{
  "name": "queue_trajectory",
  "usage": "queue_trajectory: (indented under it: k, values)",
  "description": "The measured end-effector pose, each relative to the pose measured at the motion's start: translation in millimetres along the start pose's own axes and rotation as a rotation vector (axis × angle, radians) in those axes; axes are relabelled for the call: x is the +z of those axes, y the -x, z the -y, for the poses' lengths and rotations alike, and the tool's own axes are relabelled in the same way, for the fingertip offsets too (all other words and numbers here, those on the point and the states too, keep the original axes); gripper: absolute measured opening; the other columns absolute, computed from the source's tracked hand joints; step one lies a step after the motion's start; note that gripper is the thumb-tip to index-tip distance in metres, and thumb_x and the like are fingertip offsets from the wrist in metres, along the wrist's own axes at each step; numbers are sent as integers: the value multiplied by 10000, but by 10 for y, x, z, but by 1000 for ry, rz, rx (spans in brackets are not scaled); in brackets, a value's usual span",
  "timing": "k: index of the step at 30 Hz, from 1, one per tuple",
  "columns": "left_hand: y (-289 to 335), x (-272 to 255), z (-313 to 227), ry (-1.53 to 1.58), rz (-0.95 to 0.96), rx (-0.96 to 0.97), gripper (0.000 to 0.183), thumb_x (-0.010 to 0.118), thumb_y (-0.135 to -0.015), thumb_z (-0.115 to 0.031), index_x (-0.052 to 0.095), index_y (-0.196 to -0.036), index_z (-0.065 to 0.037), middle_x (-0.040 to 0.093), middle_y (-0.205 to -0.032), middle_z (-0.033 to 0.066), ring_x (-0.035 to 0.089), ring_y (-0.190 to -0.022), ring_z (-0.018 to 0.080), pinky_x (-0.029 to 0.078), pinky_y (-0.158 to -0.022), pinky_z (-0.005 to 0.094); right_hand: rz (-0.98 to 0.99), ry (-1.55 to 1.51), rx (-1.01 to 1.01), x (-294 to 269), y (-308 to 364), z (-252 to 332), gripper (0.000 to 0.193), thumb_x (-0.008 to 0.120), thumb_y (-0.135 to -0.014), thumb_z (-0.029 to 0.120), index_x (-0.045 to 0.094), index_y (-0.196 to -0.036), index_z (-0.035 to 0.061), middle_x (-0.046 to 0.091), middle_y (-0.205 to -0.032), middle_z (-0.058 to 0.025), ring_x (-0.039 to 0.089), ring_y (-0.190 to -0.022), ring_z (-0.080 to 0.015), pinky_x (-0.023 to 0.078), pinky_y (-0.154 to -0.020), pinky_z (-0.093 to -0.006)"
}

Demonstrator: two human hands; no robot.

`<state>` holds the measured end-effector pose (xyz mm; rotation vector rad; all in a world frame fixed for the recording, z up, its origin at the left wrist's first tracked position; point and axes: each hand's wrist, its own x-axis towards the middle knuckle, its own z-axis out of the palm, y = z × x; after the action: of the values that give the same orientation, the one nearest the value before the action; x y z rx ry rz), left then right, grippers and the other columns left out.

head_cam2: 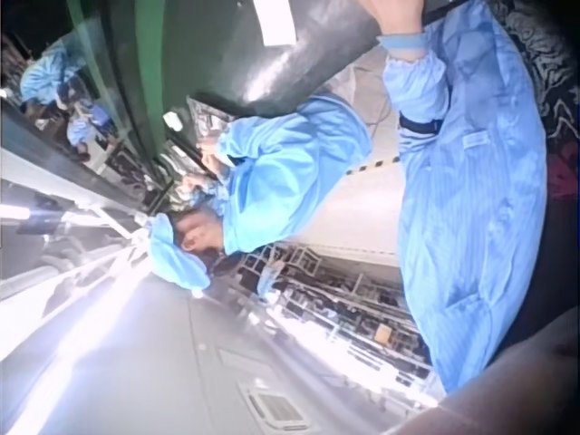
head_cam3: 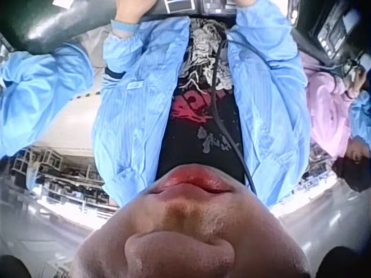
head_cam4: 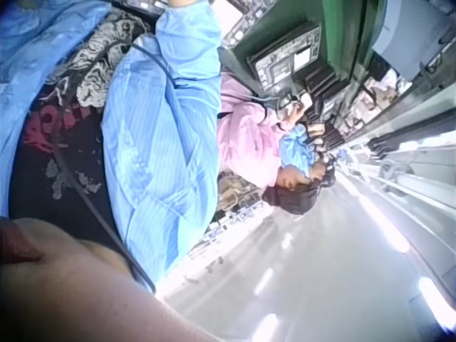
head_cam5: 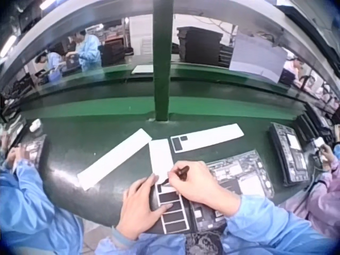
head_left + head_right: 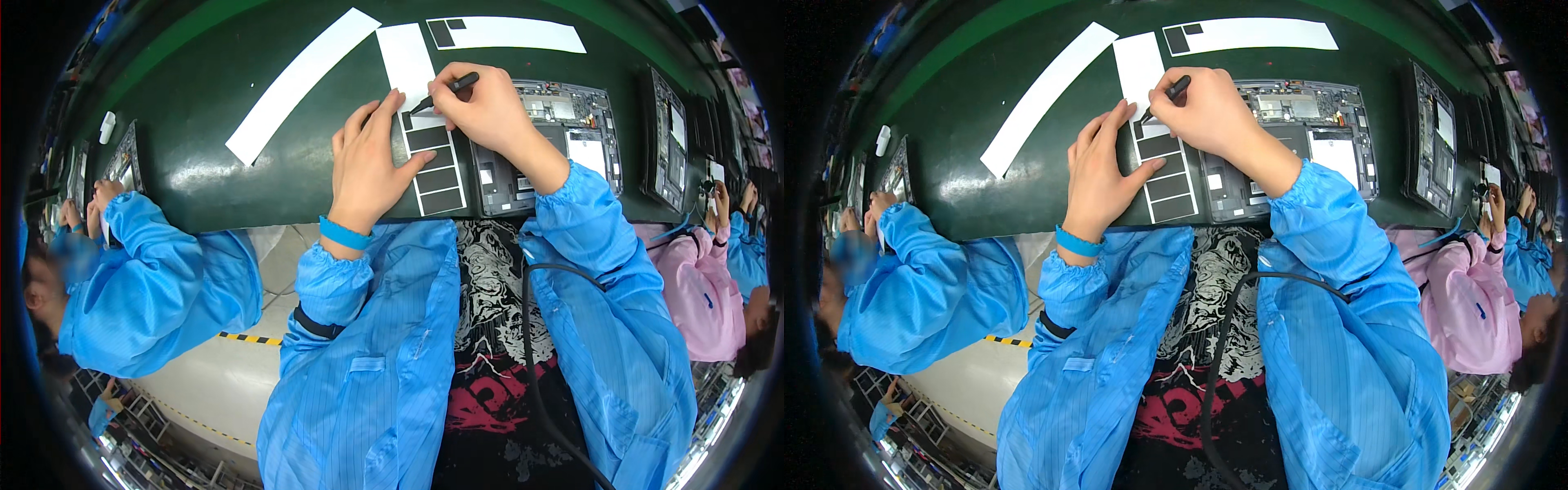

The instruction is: Applying labels and internal components to the chassis of electronic devices on an industrial assembly line.

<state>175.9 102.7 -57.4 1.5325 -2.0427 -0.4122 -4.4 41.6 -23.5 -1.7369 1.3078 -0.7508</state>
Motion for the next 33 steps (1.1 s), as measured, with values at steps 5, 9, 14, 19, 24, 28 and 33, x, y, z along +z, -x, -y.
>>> queue_trajectory:
  k: [5,9,14,19,24,28,33]
  values:
    - [-5,-11,24,13,5,4,758,798,-699,-286,477,-1349,-66,581,-1291,62,455,-1253,269,321,-1019,412,-60,-18,-28,87,0,-19,228,609,-851,186,690,-892,-23,668,-622,-125,673,-552,-168,515,-549,-276]
    - [-15,4,35,27,-12,4,753,805,-689,-291,489,-1335,-68,580,-1287,64,456,-1252,271,325,-1017,412,-83,-198,-29,96,34,-83,252,594,-884,157,685,-1029,-28,677,-658,-103,669,-578,-145,517,-563,-254]
    - [-40,-1,6,62,-6,-36,770,821,-669,-296,484,-1328,-85,585,-1262,77,465,-1242,271,342,-999,420,-145,-372,-101,-95,145,16,269,562,-940,120,638,-1142,-42,682,-775,-91,660,-635,-127,507,-572,-217]
    - [-33,-41,9,60,34,-61,747,804,-691,-260,475,-1341,-96,562,-1297,95,452,-1251,295,326,-1016,424,-243,-463,-39,-656,444,-136,257,573,-956,156,636,-1071,-65,682,-914,-149,711,-772,-227,527,-551,-235]
    - [-47,-131,-72,96,53,-12,626,730,-799,-238,477,-1333,-35,533,-1326,167,444,-1268,340,324,-1053,429,-302,-629,117,-1183,609,-667,207,576,-948,132,629,-991,-64,671,-956,-184,714,-833,-280,604,-661,-292]
    - [-116,-218,-435,159,38,87,509,696,-833,-231,541,-1259,0,519,-1333,200,456,-1258,369,357,-1055,421,-325,-645,115,-1175,532,-744,220,584,-945,129,609,-1026,-74,670,-952,-187,715,-809,-270,600,-672,-281]
    - [-269,15,-665,133,64,189,472,697,-830,-224,564,-1226,-5,487,-1359,196,442,-1273,383,377,-1045,438,-248,-610,103,-1114,447,-760,286,604,-946,169,579,-1080,-82,673,-905,-197,712,-766,-246,586,-643,-265]
